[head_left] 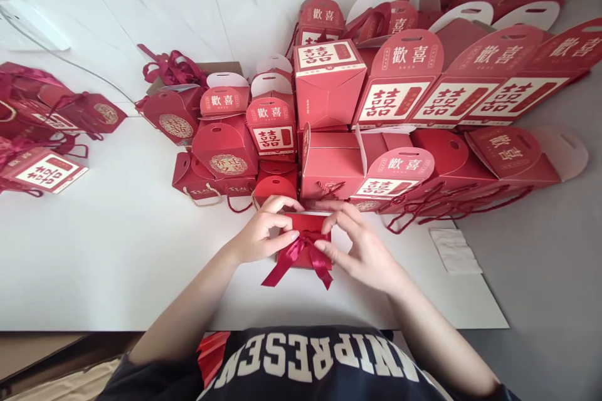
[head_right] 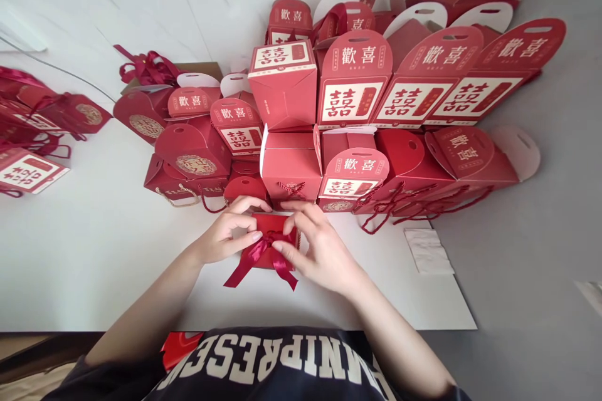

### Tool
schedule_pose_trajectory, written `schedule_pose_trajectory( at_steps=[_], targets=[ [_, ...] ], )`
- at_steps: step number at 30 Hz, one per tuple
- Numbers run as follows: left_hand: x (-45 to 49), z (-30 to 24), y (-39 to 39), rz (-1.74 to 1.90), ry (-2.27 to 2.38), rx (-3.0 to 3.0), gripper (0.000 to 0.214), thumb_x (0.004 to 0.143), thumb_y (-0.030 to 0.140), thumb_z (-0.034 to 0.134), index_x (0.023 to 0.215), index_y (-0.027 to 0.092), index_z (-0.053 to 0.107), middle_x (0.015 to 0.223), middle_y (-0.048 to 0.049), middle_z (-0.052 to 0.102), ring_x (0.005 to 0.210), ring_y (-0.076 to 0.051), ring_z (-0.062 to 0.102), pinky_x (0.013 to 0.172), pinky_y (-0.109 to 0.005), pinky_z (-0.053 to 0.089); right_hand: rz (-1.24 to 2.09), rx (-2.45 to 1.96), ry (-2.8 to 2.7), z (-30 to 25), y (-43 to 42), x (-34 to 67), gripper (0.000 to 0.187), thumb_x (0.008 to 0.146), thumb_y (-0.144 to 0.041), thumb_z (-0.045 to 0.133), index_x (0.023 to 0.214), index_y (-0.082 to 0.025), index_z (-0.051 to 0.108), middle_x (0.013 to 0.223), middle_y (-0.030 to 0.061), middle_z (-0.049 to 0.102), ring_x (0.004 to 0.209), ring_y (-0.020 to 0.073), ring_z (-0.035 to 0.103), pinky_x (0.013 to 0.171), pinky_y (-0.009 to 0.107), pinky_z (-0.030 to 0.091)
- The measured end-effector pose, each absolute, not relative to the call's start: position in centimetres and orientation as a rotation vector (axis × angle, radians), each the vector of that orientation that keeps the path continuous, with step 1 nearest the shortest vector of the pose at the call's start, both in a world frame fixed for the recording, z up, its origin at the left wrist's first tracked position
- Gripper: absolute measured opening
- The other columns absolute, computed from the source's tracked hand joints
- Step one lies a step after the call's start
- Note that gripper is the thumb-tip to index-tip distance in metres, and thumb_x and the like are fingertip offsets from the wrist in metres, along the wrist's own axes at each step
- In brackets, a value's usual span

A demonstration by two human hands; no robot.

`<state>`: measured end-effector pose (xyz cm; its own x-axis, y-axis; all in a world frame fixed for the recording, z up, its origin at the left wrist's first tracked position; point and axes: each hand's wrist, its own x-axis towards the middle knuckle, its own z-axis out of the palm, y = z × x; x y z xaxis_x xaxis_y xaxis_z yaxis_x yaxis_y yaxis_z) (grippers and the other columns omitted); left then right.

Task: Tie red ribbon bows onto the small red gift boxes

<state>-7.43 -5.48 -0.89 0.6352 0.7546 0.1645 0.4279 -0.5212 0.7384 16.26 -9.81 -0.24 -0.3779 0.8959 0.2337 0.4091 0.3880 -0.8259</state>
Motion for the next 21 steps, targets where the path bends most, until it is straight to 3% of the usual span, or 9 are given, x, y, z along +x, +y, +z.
schedule_pose_trajectory(
  at_steps=[4,8,15,21],
  targets=[
    [-7.4,-0.8,-5.5,0.628,0.902,2.166,0.027,0.090,0.023,0.056,0.063,0.016,0.057,0.123,-0.0071,0.058,0.114,-0.023,0.053,0.100,-0.039,0.043,0.602,-1.180,-2.104,0.3,-12.0,15.3,0.018,0.089,-0.032,0.064,0.102,-0.023,0.054,0.142,0.0133,0.047,0.131,0.0328,0.043,0.106,0.051,0.039],
    [-7.4,-0.7,-5.3,0.578,0.827,2.133,0.026,0.091,0.022,0.050,0.068,0.016,0.060,0.125,-0.0087,0.058,0.115,-0.024,0.053,0.101,-0.040,0.043,0.494,-1.241,-2.145,-0.4,-12.0,14.8,0.004,0.093,-0.024,0.056,0.095,-0.021,0.058,0.143,0.0118,0.048,0.133,0.0325,0.041,0.108,0.053,0.037],
    [-6.9,-1.5,-5.5,0.662,0.919,2.093,0.038,0.093,0.027,0.052,0.057,0.016,0.055,0.120,-0.0070,0.062,0.108,-0.021,0.057,0.097,-0.037,0.043,0.873,-1.172,-1.985,-1.0,-10.1,15.6,0.024,0.099,-0.029,0.050,0.079,-0.021,0.061,0.136,0.0098,0.056,0.130,0.0281,0.048,0.105,0.050,0.043],
    [-6.1,-2.1,-5.6,0.683,0.985,2.060,0.046,0.092,0.025,0.054,0.048,0.016,0.044,0.115,-0.0043,0.069,0.100,-0.020,0.060,0.091,-0.037,0.045,1.016,-1.117,-2.041,-1.6,-9.0,17.0,0.027,0.098,-0.033,0.054,0.077,-0.022,0.067,0.138,0.0066,0.056,0.131,0.0264,0.047,0.107,0.048,0.041]
  ],
)
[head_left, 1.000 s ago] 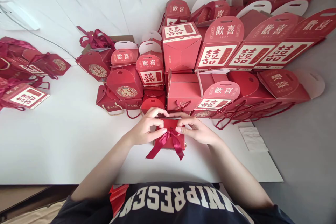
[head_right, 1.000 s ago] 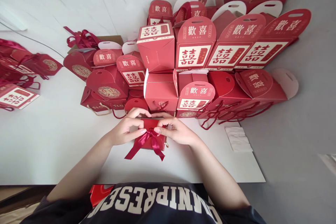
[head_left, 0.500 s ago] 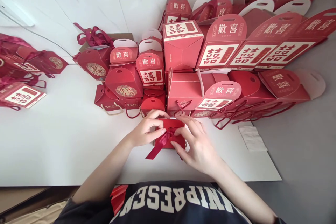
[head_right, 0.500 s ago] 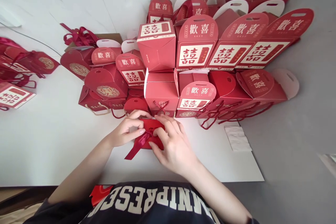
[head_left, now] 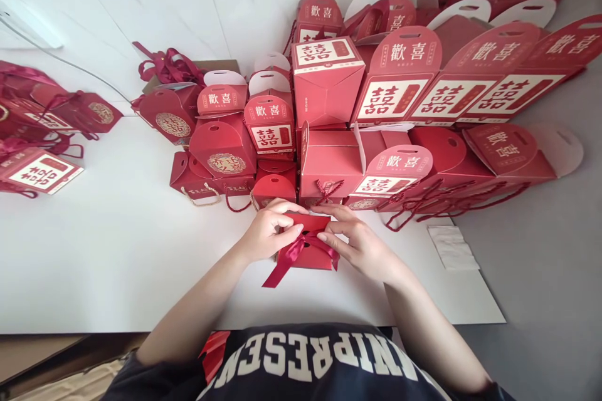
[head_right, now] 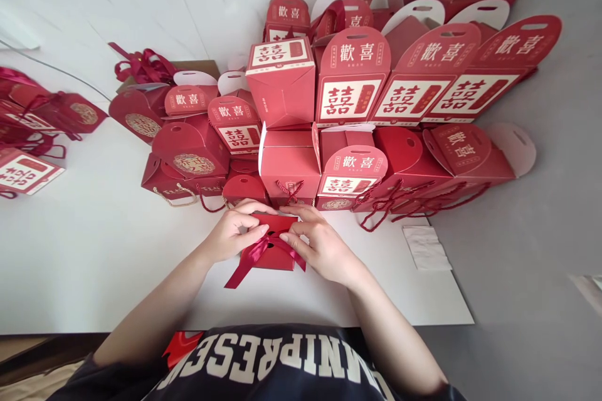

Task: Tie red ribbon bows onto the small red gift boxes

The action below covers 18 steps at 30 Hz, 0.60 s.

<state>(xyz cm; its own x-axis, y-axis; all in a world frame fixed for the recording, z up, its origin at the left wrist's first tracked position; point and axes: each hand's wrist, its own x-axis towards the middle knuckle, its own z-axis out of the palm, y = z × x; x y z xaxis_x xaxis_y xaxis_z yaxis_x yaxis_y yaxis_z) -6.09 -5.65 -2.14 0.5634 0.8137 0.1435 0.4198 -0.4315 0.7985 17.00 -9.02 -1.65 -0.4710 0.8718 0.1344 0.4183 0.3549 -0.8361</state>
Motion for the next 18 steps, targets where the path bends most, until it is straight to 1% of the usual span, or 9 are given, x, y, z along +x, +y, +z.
schedule_pose_trajectory(
  at_steps=[4,7,9,11,13,15,18],
  targets=[
    [-6.1,-2.2,-5.7,0.671,0.984,1.966,0.045,0.092,0.027,0.054,0.049,0.016,0.046,0.115,-0.0066,0.069,0.100,-0.020,0.064,0.092,-0.038,0.047,0.963,-1.109,-2.108,-1.1,-8.8,17.5,0.027,0.095,-0.031,0.058,0.071,-0.021,0.064,0.137,0.0055,0.057,0.129,0.0272,0.049,0.105,0.048,0.042],
    [-6.3,-1.9,-5.7,0.625,0.946,1.885,0.037,0.083,0.029,0.067,0.054,0.015,0.050,0.122,-0.0085,0.065,0.105,-0.023,0.065,0.092,-0.037,0.050,0.928,-1.151,-2.111,-0.6,-8.8,17.7,0.027,0.091,-0.029,0.063,0.067,-0.020,0.056,0.133,0.0051,0.059,0.124,0.0273,0.053,0.101,0.046,0.044],
    [-6.5,-1.7,-5.7,0.595,0.926,1.844,0.028,0.077,0.029,0.075,0.061,0.015,0.057,0.127,-0.0097,0.062,0.106,-0.023,0.065,0.090,-0.035,0.052,0.983,-1.154,-2.055,-0.5,-8.8,17.9,0.020,0.089,-0.029,0.066,0.075,-0.021,0.055,0.129,0.0055,0.061,0.119,0.0256,0.057,0.100,0.044,0.046],
    [-6.7,-1.5,-5.7,0.584,0.916,1.820,0.020,0.074,0.029,0.077,0.070,0.015,0.064,0.128,-0.0102,0.060,0.106,-0.023,0.066,0.089,-0.035,0.053,1.088,-1.110,-1.983,-0.5,-8.7,18.0,0.012,0.090,-0.030,0.066,0.090,-0.023,0.056,0.122,0.0057,0.064,0.112,0.0229,0.061,0.097,0.040,0.049],
    [-6.7,-1.5,-5.7,0.580,0.908,1.811,0.017,0.074,0.029,0.078,0.076,0.016,0.067,0.128,-0.0103,0.060,0.107,-0.024,0.065,0.089,-0.035,0.054,1.151,-1.060,-1.940,-0.4,-8.5,17.9,0.015,0.092,-0.032,0.063,0.102,-0.024,0.055,0.118,0.0061,0.064,0.110,0.0217,0.062,0.096,0.038,0.050],
    [-6.7,-1.5,-5.8,0.571,0.908,1.805,0.019,0.073,0.030,0.079,0.073,0.016,0.066,0.129,-0.0105,0.059,0.109,-0.025,0.064,0.088,-0.035,0.054,1.158,-1.017,-1.960,-0.4,-8.3,17.7,0.014,0.093,-0.032,0.061,0.104,-0.025,0.057,0.121,0.0067,0.062,0.116,0.0224,0.059,0.099,0.038,0.049],
    [-6.7,-1.4,-5.8,0.566,0.933,1.817,0.027,0.071,0.031,0.081,0.067,0.015,0.060,0.129,-0.0106,0.058,0.111,-0.025,0.063,0.089,-0.035,0.053,1.138,-0.979,-2.036,-0.1,-7.9,17.2,0.006,0.092,-0.029,0.062,0.095,-0.024,0.059,0.129,0.0068,0.059,0.124,0.0238,0.055,0.104,0.041,0.046]
  ],
)
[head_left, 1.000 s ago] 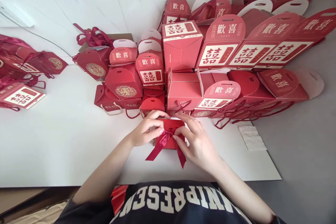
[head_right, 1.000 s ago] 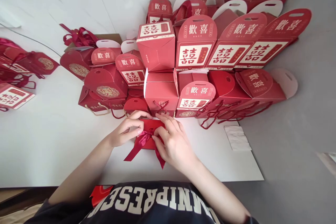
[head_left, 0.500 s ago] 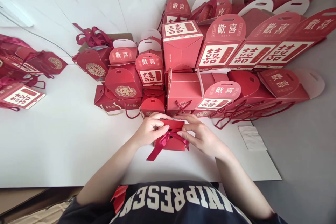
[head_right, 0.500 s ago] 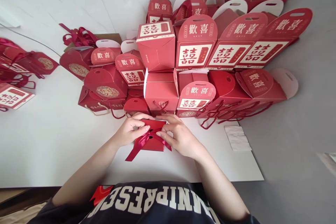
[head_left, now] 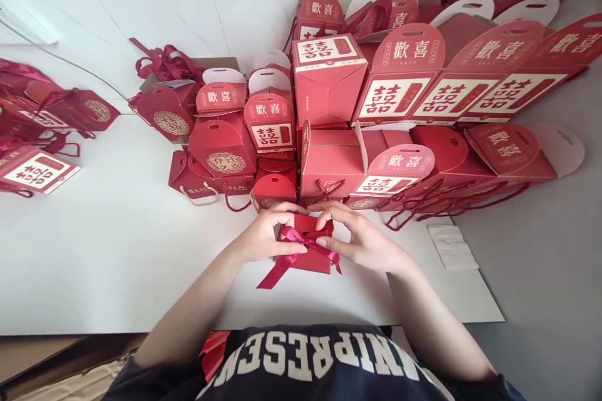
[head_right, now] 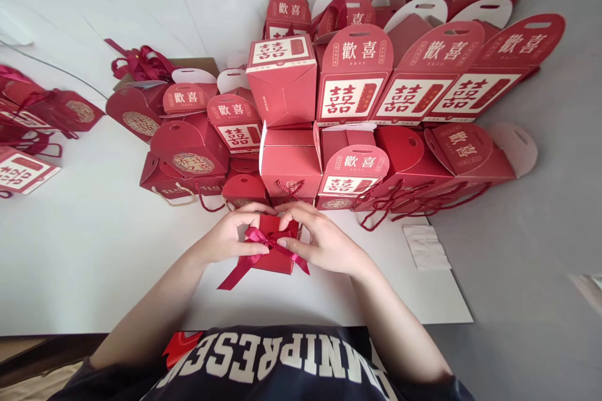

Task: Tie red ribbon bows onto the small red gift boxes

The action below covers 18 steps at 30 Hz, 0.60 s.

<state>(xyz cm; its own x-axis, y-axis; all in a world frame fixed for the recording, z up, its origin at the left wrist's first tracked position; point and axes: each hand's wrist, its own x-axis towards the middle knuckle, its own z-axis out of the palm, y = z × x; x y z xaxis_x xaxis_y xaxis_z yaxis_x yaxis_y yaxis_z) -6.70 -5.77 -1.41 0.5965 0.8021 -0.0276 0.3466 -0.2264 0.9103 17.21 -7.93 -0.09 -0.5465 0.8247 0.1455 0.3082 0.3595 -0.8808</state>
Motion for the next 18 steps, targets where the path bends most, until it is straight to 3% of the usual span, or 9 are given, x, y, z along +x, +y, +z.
schedule_pose_trajectory(
  at_steps=[7,13,18],
  targets=[
    [-6.9,-1.4,-5.7,0.602,0.943,1.920,0.032,0.069,0.030,0.083,0.063,0.016,0.054,0.126,-0.0095,0.059,0.110,-0.024,0.062,0.097,-0.038,0.049,1.256,-0.968,-2.135,-0.1,-6.7,17.5,0.026,0.094,-0.036,0.059,0.073,-0.022,0.061,0.136,0.0036,0.055,0.124,0.0234,0.055,0.106,0.041,0.043],
    [-7.3,-2.1,-5.4,0.628,0.949,1.894,0.032,0.067,0.032,0.084,0.064,0.015,0.057,0.123,-0.0090,0.059,0.111,-0.024,0.061,0.098,-0.039,0.048,1.430,-0.890,-2.009,-1.4,-6.2,17.6,0.028,0.094,-0.040,0.060,0.075,-0.020,0.062,0.137,0.0052,0.055,0.126,0.0230,0.053,0.108,0.039,0.041],
    [-7.2,-2.1,-5.2,0.649,0.867,1.859,0.034,0.067,0.029,0.084,0.064,0.016,0.053,0.122,-0.0094,0.060,0.114,-0.024,0.060,0.102,-0.040,0.045,1.466,-0.810,-1.978,-2.2,-6.0,17.1,0.026,0.093,-0.043,0.060,0.082,-0.021,0.067,0.144,0.0058,0.048,0.138,0.0239,0.042,0.114,0.039,0.033]
  ],
)
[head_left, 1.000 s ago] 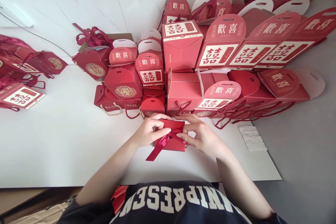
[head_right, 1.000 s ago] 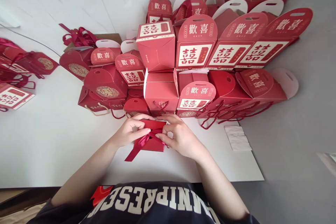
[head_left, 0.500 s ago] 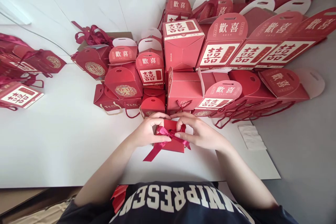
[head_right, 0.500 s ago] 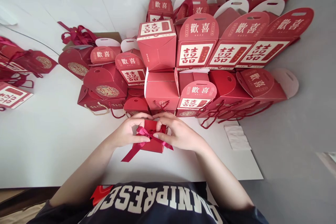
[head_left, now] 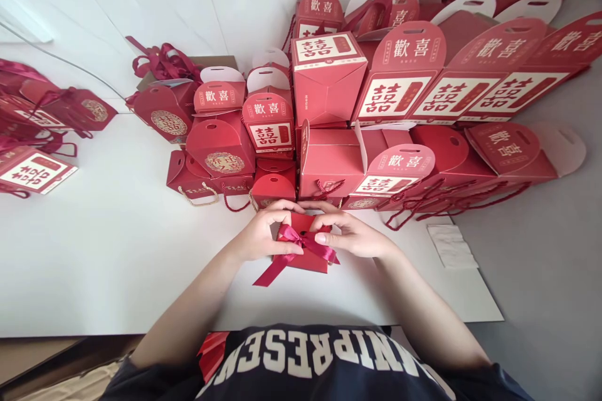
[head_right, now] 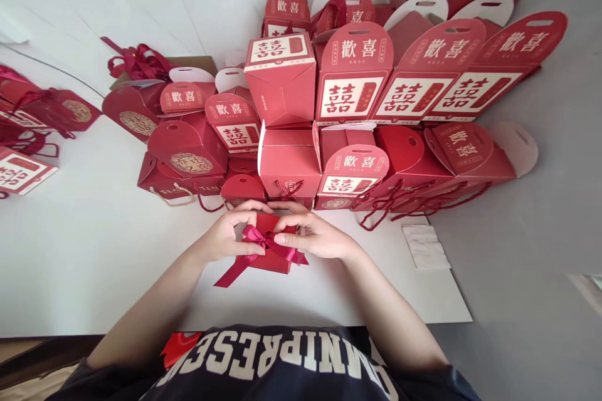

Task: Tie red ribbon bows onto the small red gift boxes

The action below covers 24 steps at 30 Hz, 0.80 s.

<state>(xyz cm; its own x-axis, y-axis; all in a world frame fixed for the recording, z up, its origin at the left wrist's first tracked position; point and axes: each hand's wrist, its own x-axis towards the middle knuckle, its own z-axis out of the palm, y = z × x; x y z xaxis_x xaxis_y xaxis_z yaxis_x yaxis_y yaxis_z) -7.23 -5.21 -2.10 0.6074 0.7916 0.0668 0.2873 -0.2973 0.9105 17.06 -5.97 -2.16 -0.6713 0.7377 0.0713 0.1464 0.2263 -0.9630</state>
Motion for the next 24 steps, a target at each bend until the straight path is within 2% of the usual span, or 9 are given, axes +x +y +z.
schedule_pose_trajectory(
  at_steps=[5,14,17,20,22,24],
  targets=[
    [-7.4,-2.1,-5.2,0.653,0.893,1.787,0.039,0.064,0.030,0.086,0.064,0.016,0.050,0.123,-0.0101,0.059,0.115,-0.026,0.059,0.102,-0.040,0.044,1.600,-0.795,-1.785,-3.0,-5.9,16.8,0.035,0.092,-0.044,0.062,0.069,-0.018,0.061,0.141,0.0075,0.052,0.135,0.0259,0.045,0.111,0.041,0.036],
    [-8.0,-4.2,-5.6,0.708,0.872,1.507,0.034,0.065,0.030,0.086,0.066,0.014,0.056,0.128,-0.0107,0.054,0.115,-0.026,0.057,0.099,-0.038,0.045,1.661,-0.711,-1.696,-4.3,-5.9,17.1,0.032,0.091,-0.043,0.063,0.070,-0.020,0.063,0.138,0.0061,0.054,0.133,0.0267,0.047,0.110,0.042,0.036],
    [-8.2,-4.6,-5.5,0.740,0.809,1.441,0.038,0.064,0.035,0.086,0.064,0.014,0.054,0.128,-0.0115,0.054,0.116,-0.028,0.056,0.098,-0.038,0.044,1.657,-0.691,-1.702,-4.5,-5.7,17.1,0.033,0.092,-0.042,0.062,0.070,-0.018,0.061,0.138,0.0074,0.054,0.130,0.0262,0.050,0.108,0.041,0.038],
    [-8.4,-4.5,-5.3,0.741,0.766,1.447,0.043,0.079,0.046,0.072,0.059,0.015,0.050,0.123,-0.0128,0.057,0.120,-0.030,0.053,0.099,-0.039,0.042,1.612,-0.747,-1.714,-4.2,-5.9,17.2,0.032,0.094,-0.043,0.059,0.073,-0.018,0.062,0.138,0.0090,0.055,0.130,0.0271,0.051,0.106,0.042,0.040],
    [-8.6,-4.1,-5.2,0.735,0.786,1.481,0.041,0.088,0.045,0.061,0.060,0.015,0.052,0.118,-0.0128,0.059,0.123,-0.030,0.051,0.101,-0.039,0.039,1.546,-0.790,-1.732,-3.5,-6.1,17.1,0.026,0.096,-0.041,0.056,0.083,-0.020,0.065,0.137,0.0088,0.056,0.131,0.0264,0.049,0.107,0.042,0.039],
    [-8.6,-3.7,-5.1,0.730,0.806,1.530,0.035,0.090,0.040,0.059,0.064,0.016,0.055,0.117,-0.0119,0.059,0.124,-0.029,0.050,0.102,-0.038,0.037,1.435,-0.832,-1.782,-2.5,-6.6,16.8,0.018,0.096,-0.037,0.057,0.094,-0.022,0.066,0.135,0.0078,0.057,0.132,0.0241,0.049,0.110,0.040,0.038]
  ],
)
